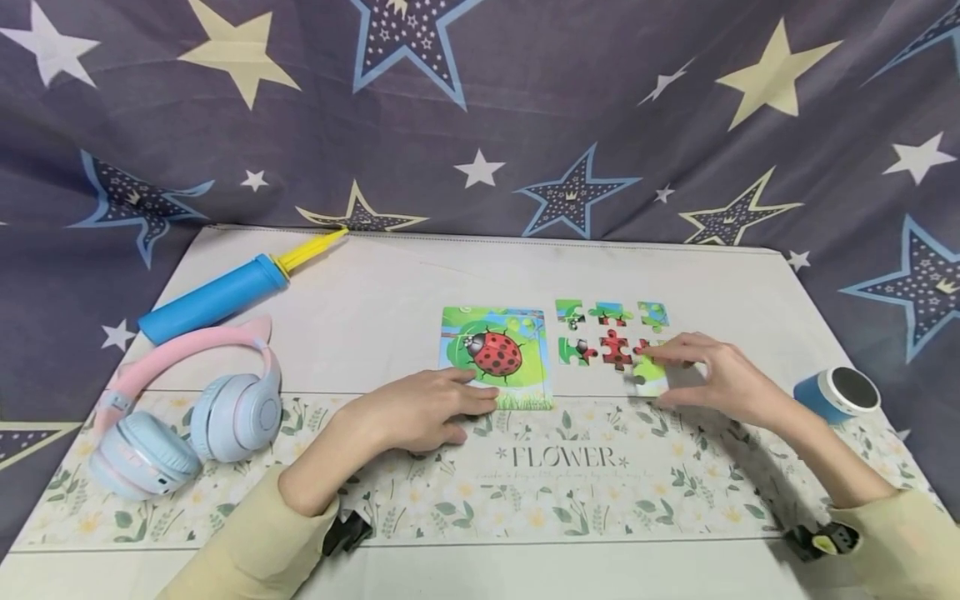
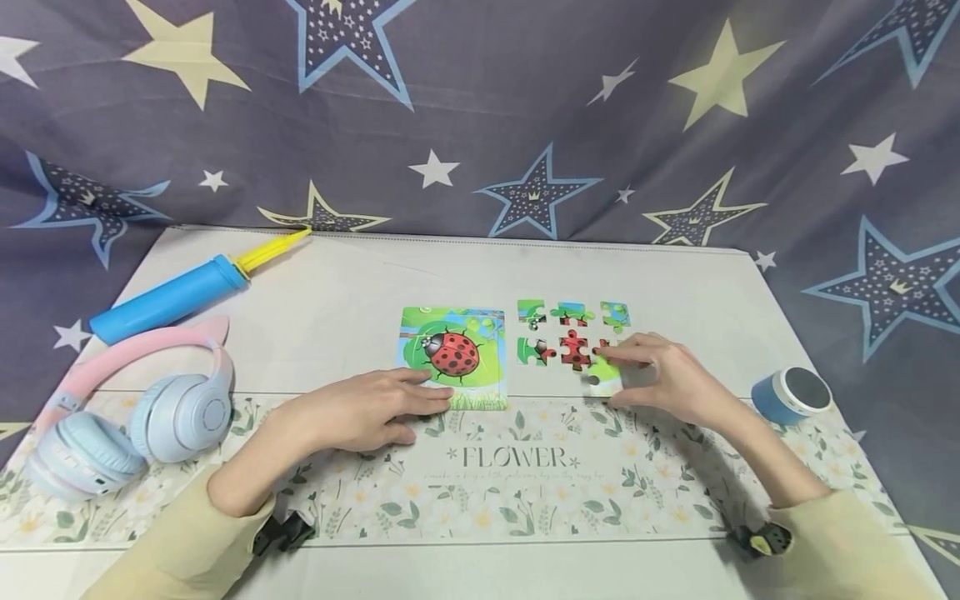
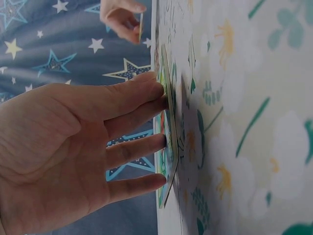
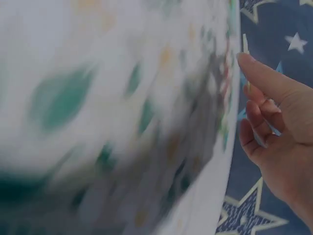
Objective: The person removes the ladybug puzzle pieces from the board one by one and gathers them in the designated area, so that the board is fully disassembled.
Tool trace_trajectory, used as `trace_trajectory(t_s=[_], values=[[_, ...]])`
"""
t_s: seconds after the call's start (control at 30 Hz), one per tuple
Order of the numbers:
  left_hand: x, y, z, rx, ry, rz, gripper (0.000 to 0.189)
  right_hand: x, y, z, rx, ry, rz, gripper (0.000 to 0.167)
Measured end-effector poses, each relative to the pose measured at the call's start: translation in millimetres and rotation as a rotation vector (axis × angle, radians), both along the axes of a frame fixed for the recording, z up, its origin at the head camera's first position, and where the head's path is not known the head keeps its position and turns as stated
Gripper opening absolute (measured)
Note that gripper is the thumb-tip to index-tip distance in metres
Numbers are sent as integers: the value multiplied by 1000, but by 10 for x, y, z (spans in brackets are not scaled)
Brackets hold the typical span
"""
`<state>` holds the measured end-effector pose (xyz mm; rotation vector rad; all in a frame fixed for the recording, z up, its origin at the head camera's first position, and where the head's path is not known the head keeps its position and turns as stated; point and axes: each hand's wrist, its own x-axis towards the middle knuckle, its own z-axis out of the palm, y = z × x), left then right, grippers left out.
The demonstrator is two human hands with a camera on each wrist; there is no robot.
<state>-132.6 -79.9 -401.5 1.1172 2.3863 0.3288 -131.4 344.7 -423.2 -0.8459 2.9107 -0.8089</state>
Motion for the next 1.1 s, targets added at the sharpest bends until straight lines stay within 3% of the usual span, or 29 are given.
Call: trace_trajectory(t_s=[0.2,0.43,0.73,0.9,1.1], values=[[-5,-11,15,-1,-8,9,55,62,249,-118,-1,-3,-32,60],[-1,-17,13,-3,-12,4,55,50,325,-221,-8,17,-42,61],[4,-4,21,1,-18,3,55,55,307,-169,13,62,-54,61],[4,-3,33,-7,-17,1,55,1,164,-79,-65,104,-78,48],[-5,-12,34,-4,-21,-3,56,-162,-310,14,-186,111,-130,40]])
